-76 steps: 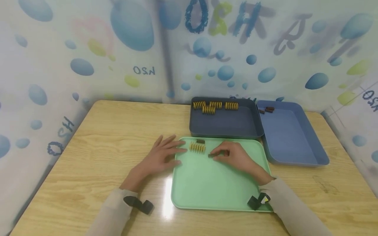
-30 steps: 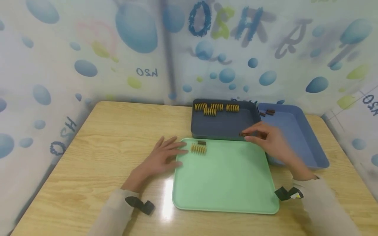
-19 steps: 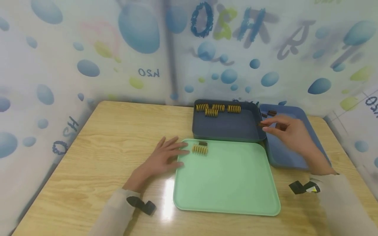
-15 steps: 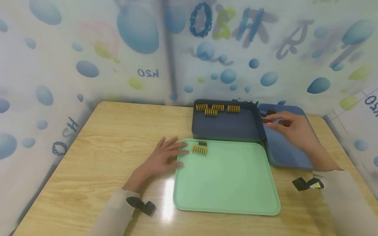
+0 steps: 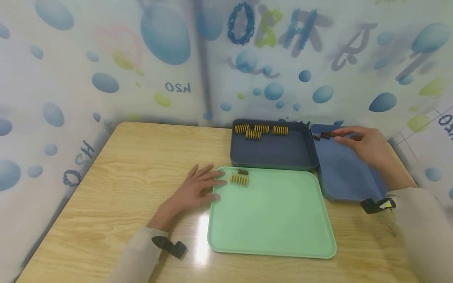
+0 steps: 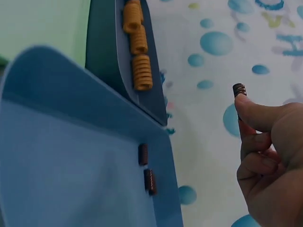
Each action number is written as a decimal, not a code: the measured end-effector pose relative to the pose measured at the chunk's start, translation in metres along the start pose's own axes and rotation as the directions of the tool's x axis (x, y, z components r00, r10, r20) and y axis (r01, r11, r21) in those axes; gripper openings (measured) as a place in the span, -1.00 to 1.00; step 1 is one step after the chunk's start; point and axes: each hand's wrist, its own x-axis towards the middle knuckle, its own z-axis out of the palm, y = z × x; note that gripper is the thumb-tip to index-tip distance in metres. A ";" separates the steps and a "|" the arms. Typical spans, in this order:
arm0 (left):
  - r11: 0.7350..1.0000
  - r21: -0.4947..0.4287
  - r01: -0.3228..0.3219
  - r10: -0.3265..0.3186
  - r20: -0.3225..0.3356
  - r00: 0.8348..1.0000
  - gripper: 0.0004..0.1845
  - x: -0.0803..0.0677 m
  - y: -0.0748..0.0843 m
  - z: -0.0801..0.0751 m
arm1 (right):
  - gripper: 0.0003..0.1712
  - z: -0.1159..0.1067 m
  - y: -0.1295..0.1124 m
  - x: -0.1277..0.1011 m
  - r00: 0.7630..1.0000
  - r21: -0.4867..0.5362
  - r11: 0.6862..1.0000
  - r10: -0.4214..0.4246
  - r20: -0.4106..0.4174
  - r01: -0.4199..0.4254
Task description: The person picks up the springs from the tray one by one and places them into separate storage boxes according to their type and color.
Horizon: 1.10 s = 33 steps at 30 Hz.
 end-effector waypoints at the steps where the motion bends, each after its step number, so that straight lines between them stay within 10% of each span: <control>1: 1.000 0.002 0.000 0.000 -0.001 1.000 -0.52 0.000 0.000 0.000 | -0.45 -0.001 0.002 0.003 1.000 0.005 1.000 0.015 0.014 -0.015; 33: 1.000 0.004 0.007 -0.007 -0.004 1.000 -0.53 -0.001 -0.001 0.000 | -0.50 0.043 0.087 0.057 0.990 -0.039 0.994 0.104 0.096 -0.101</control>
